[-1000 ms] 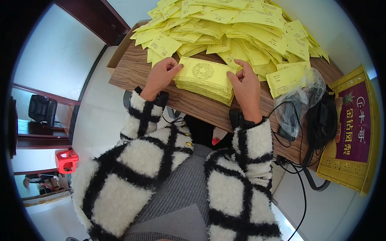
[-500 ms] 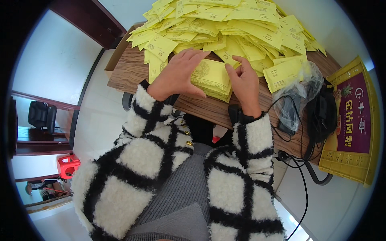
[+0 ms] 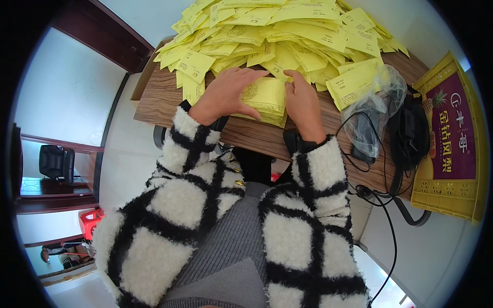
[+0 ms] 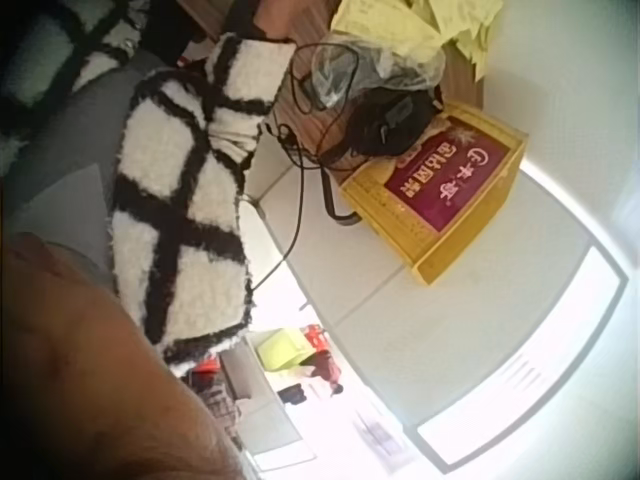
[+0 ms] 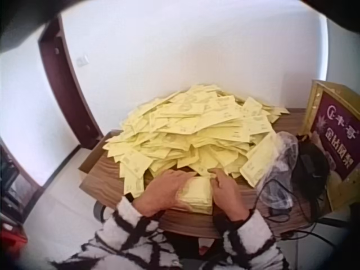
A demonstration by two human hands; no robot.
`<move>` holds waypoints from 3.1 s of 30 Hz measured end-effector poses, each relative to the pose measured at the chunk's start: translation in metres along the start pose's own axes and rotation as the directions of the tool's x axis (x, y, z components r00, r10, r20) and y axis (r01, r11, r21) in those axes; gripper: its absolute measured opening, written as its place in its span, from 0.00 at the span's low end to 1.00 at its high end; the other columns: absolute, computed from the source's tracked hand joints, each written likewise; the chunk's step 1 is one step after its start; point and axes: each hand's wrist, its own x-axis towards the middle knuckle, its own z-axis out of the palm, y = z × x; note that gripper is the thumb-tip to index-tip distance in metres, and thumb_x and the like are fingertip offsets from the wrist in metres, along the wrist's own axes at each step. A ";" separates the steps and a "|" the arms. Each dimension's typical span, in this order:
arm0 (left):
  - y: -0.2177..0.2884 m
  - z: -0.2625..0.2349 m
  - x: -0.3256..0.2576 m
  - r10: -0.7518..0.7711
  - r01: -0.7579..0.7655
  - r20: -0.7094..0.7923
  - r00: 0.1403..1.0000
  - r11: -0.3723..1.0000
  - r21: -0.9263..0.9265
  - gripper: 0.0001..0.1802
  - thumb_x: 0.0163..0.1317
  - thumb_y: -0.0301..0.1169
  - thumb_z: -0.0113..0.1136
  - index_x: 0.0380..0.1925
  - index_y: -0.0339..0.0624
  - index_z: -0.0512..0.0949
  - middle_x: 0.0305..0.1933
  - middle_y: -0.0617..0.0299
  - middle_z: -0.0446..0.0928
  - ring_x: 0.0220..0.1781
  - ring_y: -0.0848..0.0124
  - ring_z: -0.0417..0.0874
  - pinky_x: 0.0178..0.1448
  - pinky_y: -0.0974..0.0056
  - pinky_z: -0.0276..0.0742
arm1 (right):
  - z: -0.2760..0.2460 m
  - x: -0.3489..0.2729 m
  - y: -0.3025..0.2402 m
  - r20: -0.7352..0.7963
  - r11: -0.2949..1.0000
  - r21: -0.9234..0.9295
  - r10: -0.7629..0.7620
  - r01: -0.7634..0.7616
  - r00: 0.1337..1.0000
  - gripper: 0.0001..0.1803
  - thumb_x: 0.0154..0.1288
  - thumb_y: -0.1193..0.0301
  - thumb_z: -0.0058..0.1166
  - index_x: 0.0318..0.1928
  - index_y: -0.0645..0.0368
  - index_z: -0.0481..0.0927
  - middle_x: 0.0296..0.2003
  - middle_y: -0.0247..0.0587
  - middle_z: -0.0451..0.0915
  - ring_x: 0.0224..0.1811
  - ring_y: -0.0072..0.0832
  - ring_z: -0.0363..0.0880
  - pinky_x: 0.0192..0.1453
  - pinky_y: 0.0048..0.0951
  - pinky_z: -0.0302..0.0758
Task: Folding yellow printed papers and placing them neatly into a plastic crate.
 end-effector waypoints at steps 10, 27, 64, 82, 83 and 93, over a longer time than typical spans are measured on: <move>0.000 -0.001 -0.002 0.058 -0.058 0.012 0.998 0.998 -0.023 0.58 0.35 0.54 0.79 0.67 0.40 0.66 0.59 0.49 0.75 0.61 0.52 0.74 0.66 0.55 0.67 | -0.002 -0.003 -0.001 -0.013 1.000 -0.022 0.017 -0.017 1.000 0.15 0.70 0.70 0.51 0.54 0.60 0.78 0.29 0.56 0.80 0.34 0.51 0.80 0.41 0.43 0.74; 0.045 0.001 -0.038 -0.107 0.072 0.125 0.986 0.963 0.261 0.67 0.40 0.62 0.73 0.72 0.30 0.55 0.75 0.42 0.57 0.79 0.48 0.53 0.79 0.44 0.50 | 0.007 -0.003 -0.008 0.072 0.916 -0.061 -0.392 0.396 0.917 0.22 0.61 0.62 0.65 0.52 0.60 0.81 0.51 0.50 0.79 0.56 0.48 0.76 0.61 0.41 0.71; 0.023 0.029 -0.057 -0.075 0.077 -0.018 0.997 0.967 0.241 0.46 0.55 0.53 0.62 0.71 0.44 0.62 0.76 0.51 0.60 0.79 0.56 0.56 0.78 0.42 0.47 | 0.051 -0.048 -0.075 0.201 0.810 -0.321 -0.448 0.491 0.871 0.43 0.67 0.48 0.54 0.68 0.72 0.63 0.68 0.70 0.61 0.74 0.58 0.56 0.78 0.53 0.50; 0.017 0.033 -0.052 -0.239 0.233 -0.030 0.971 0.900 0.367 0.46 0.58 0.51 0.56 0.73 0.36 0.58 0.77 0.46 0.55 0.80 0.55 0.53 0.80 0.47 0.45 | 0.054 -0.040 -0.049 0.248 0.759 -0.442 -0.410 0.479 0.878 0.44 0.73 0.45 0.43 0.70 0.74 0.58 0.70 0.67 0.59 0.76 0.54 0.53 0.80 0.46 0.47; 0.015 0.032 -0.052 -0.263 0.257 -0.022 0.965 0.916 0.310 0.47 0.57 0.52 0.57 0.73 0.36 0.58 0.78 0.46 0.55 0.81 0.55 0.52 0.80 0.48 0.45 | 0.054 -0.040 -0.049 0.248 0.759 -0.441 -0.410 0.479 0.878 0.44 0.73 0.45 0.43 0.70 0.74 0.58 0.70 0.67 0.59 0.76 0.54 0.53 0.80 0.46 0.47; 0.018 0.014 -0.053 -0.247 0.225 0.063 0.967 0.944 0.242 0.61 0.44 0.59 0.70 0.72 0.33 0.59 0.77 0.44 0.54 0.81 0.54 0.52 0.80 0.48 0.45 | 0.052 -0.035 -0.052 0.287 0.771 -0.446 -0.358 0.455 0.889 0.33 0.73 0.58 0.45 0.68 0.72 0.64 0.70 0.62 0.61 0.76 0.48 0.55 0.80 0.44 0.49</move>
